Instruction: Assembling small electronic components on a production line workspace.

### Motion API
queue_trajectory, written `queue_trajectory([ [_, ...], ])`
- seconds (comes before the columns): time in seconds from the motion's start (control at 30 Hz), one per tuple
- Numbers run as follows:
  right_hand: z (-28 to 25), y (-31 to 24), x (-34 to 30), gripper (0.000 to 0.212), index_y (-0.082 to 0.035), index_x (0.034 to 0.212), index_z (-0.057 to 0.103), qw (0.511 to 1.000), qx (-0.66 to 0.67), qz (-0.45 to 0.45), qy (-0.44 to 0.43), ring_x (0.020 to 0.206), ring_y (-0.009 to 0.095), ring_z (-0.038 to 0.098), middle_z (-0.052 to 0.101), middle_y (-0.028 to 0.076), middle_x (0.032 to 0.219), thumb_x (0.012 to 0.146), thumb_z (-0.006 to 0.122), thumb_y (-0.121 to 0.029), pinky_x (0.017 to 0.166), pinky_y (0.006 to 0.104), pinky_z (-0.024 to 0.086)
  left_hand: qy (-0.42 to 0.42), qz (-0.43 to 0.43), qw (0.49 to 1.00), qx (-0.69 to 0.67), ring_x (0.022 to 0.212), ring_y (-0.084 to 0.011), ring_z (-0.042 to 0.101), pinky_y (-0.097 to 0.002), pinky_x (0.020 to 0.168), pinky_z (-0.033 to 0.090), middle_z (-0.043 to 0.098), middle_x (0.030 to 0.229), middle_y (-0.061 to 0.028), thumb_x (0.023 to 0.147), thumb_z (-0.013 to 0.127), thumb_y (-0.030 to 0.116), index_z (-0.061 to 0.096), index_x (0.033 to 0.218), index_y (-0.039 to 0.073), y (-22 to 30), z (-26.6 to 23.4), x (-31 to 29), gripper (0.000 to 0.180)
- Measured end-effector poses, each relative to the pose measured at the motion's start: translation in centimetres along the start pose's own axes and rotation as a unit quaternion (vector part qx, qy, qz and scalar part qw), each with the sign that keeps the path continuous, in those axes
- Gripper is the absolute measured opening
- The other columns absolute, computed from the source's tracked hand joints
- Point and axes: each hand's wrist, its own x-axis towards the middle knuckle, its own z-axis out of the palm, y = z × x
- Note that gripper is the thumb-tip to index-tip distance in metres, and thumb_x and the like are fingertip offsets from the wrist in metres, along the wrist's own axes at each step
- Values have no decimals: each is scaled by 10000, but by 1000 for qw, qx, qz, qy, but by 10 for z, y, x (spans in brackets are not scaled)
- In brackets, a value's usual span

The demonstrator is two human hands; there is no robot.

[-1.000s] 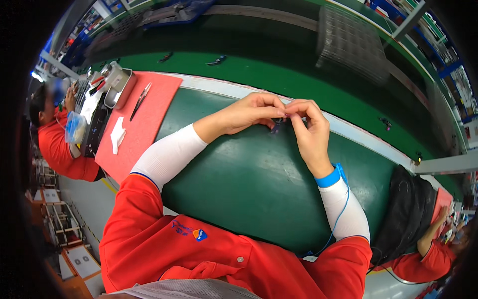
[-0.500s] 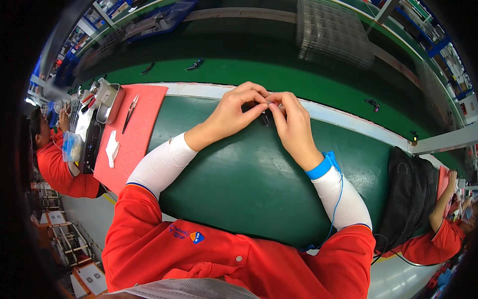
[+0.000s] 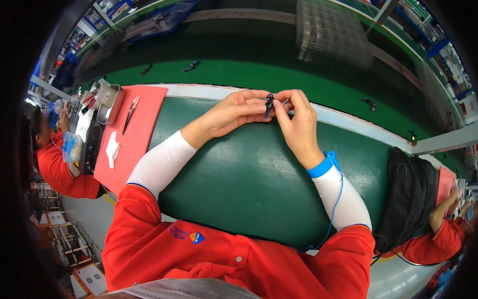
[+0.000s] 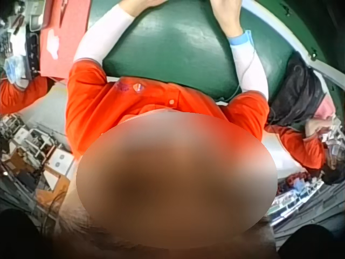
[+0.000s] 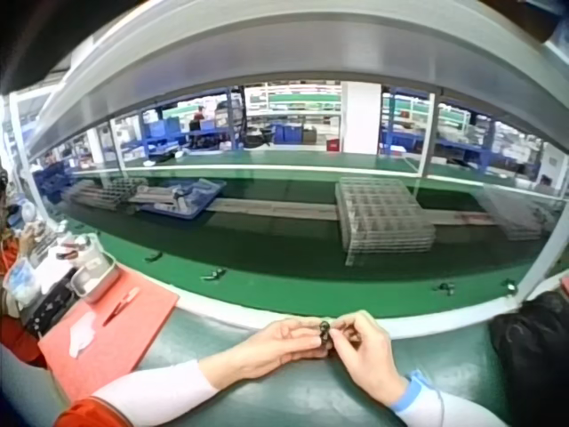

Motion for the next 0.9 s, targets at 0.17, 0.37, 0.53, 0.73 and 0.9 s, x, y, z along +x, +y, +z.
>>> queue_trajectory([
  [0.17, 0, 0, -1, 113, 16, 925, 581, 1000, 1, 9, 2, 643, 109, 538, 583, 61, 824, 825, 632, 2, 587, 246, 438, -16, -16, 1000, -21, 1012, -170, 617, -325, 935, 503, 626, 1090, -80, 902, 605, 93, 558, 1184, 17, 0, 2, 1, 296],
  [0.37, -3, -6, -2, 120, 29, 942, 602, 995, -90, 15, -27, 673, 76, 518, 587, 31, 815, 845, 639, -32, 602, 212, 426, -12, 19, 1000, 17, 969, -173, 632, -324, 876, 539, 635, 1057, -83, 894, 602, 54, 588, 1140, 15, -3, -1, -2, 250],
  [0.53, -8, -11, -2, 112, 28, 905, 612, 988, -145, 33, -41, 656, 72, 515, 599, 27, 819, 845, 653, -58, 589, 206, 425, 28, 32, 997, 68, 929, -167, 642, -311, 843, 552, 640, 1052, -98, 888, 600, 32, 584, 1133, 5, -6, 1, -3, 248],
  [0.73, -13, -2, 1, 134, 6, 962, 601, 947, 176, 251, -92, 647, 83, 551, 619, 43, 852, 876, 630, -93, 598, 217, 469, 41, 73, 989, 124, 909, -163, 647, -303, 814, 553, 640, 1076, -119, 882, 603, 29, 580, 1125, -13, -8, 4, 4, 247],
  [0.9, -14, 1, 9, 159, -2, 1015, 581, 901, 282, 312, -104, 661, 98, 576, 617, 52, 840, 900, 603, -109, 614, 230, 498, 38, 84, 988, 123, 918, -177, 649, -305, 798, 554, 637, 1080, -131, 879, 606, 27, 573, 1132, -25, -2, 4, 10, 261],
])
